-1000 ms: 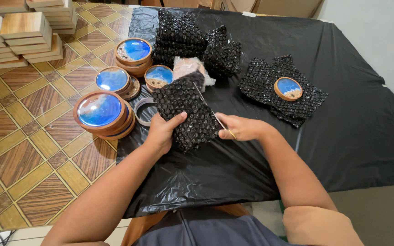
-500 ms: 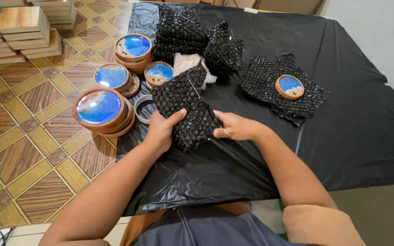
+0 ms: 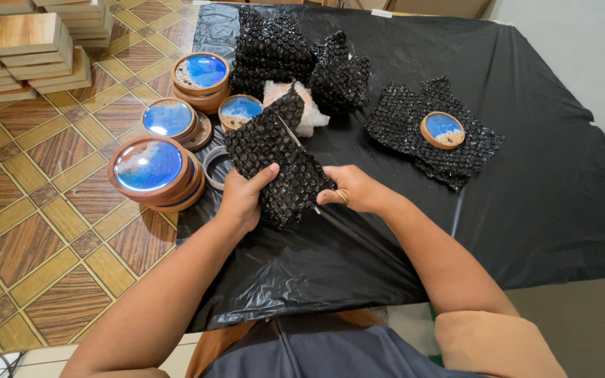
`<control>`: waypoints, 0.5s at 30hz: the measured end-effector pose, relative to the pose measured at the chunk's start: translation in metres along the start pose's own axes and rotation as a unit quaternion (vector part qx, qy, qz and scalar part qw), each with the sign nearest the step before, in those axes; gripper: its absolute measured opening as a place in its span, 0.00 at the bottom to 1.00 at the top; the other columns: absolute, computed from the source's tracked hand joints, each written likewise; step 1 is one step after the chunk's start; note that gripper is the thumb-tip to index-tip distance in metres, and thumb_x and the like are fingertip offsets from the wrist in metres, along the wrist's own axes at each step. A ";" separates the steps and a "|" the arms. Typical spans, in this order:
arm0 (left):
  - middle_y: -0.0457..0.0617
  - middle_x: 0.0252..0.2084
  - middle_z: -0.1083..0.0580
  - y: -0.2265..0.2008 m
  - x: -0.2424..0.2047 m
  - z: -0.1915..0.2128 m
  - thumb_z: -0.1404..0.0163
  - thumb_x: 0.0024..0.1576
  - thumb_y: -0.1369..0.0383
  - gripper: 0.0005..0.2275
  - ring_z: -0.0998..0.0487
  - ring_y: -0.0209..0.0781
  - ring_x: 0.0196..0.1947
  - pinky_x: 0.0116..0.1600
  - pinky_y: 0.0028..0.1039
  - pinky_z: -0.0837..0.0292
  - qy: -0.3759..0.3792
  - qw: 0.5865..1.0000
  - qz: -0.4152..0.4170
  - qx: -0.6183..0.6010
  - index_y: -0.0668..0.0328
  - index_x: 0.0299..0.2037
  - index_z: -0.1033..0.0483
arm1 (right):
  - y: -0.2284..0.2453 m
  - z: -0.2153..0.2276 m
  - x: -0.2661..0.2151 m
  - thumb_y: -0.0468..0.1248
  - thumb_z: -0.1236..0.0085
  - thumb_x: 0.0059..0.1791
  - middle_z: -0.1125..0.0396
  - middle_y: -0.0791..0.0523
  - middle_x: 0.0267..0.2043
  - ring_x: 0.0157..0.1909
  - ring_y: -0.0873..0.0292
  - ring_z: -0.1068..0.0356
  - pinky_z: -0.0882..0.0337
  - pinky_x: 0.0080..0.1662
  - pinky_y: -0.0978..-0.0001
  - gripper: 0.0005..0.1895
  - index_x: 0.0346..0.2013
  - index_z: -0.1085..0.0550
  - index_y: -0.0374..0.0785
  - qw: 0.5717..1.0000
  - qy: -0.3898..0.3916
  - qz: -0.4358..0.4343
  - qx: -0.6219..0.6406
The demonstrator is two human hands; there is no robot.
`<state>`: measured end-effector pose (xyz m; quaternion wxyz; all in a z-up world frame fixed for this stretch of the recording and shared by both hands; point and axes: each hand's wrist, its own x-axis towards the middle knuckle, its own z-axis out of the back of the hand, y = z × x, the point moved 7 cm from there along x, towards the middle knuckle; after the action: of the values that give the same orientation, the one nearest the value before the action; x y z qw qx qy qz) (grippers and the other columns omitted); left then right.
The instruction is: The person wraps round wooden items with blue resin art in black bubble wrap and secures them using adhesive tape and shears.
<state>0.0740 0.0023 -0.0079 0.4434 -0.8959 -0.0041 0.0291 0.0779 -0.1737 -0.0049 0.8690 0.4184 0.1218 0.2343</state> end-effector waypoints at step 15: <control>0.53 0.28 0.28 0.008 -0.003 -0.003 0.43 0.40 0.77 0.13 0.25 0.43 0.27 0.31 0.34 0.27 0.019 0.998 0.024 0.048 0.66 0.34 0.30 | -0.004 0.000 0.001 0.58 0.42 0.34 0.37 0.57 0.22 0.29 0.63 0.38 0.36 0.35 0.67 0.24 0.28 0.33 0.43 1.000 -0.003 -0.007 -0.012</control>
<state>0.0713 -0.0052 -0.0127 0.4848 -0.8739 0.0270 0.0229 0.0803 -0.1750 -0.0084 0.8760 0.4078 0.1193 0.2281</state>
